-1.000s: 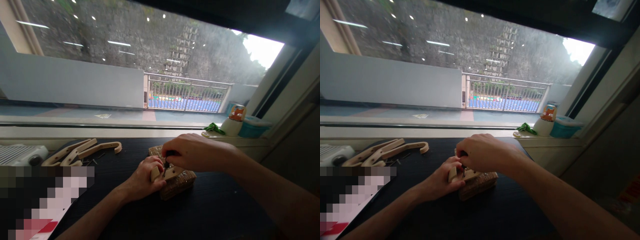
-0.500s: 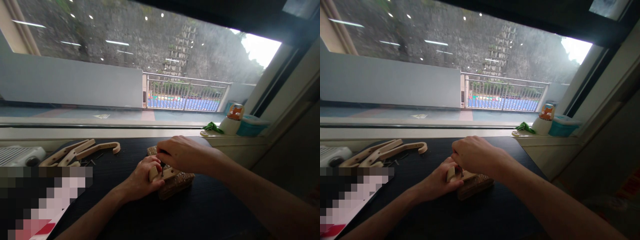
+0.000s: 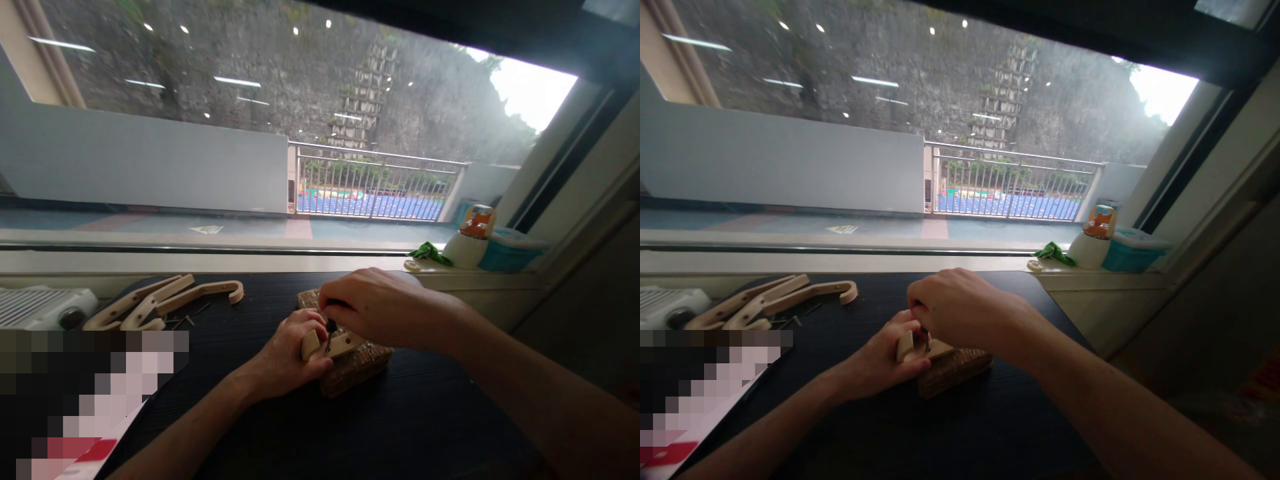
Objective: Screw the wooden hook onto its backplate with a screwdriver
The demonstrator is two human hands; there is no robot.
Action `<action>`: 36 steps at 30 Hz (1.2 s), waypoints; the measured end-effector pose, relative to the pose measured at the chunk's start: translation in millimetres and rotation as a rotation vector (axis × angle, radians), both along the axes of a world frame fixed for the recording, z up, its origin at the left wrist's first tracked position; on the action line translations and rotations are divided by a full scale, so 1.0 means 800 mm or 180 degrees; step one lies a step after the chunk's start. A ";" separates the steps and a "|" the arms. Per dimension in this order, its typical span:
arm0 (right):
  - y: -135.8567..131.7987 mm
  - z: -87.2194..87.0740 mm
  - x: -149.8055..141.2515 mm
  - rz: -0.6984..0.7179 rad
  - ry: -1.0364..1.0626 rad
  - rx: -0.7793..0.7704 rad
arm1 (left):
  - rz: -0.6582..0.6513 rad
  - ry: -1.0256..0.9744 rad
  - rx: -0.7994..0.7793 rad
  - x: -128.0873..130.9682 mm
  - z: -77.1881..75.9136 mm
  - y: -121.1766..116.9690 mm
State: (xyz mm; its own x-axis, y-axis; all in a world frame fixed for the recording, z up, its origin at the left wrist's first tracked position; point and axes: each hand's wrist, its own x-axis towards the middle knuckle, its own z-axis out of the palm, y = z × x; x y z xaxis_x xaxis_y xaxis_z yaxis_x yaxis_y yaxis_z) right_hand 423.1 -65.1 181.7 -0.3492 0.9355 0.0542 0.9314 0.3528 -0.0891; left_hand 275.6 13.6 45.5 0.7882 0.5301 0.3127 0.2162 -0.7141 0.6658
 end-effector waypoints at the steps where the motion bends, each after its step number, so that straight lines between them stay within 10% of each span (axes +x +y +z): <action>1: 0.001 -0.001 -0.001 -0.0052 0.0012 0.0012 | -0.0001 -0.0005 0.0004 0.000 -0.001 0.000; 36: -0.002 0.013 0.007 0.0117 -0.0091 -0.0151 | -0.0061 -0.0004 -0.0025 -0.001 0.001 0.001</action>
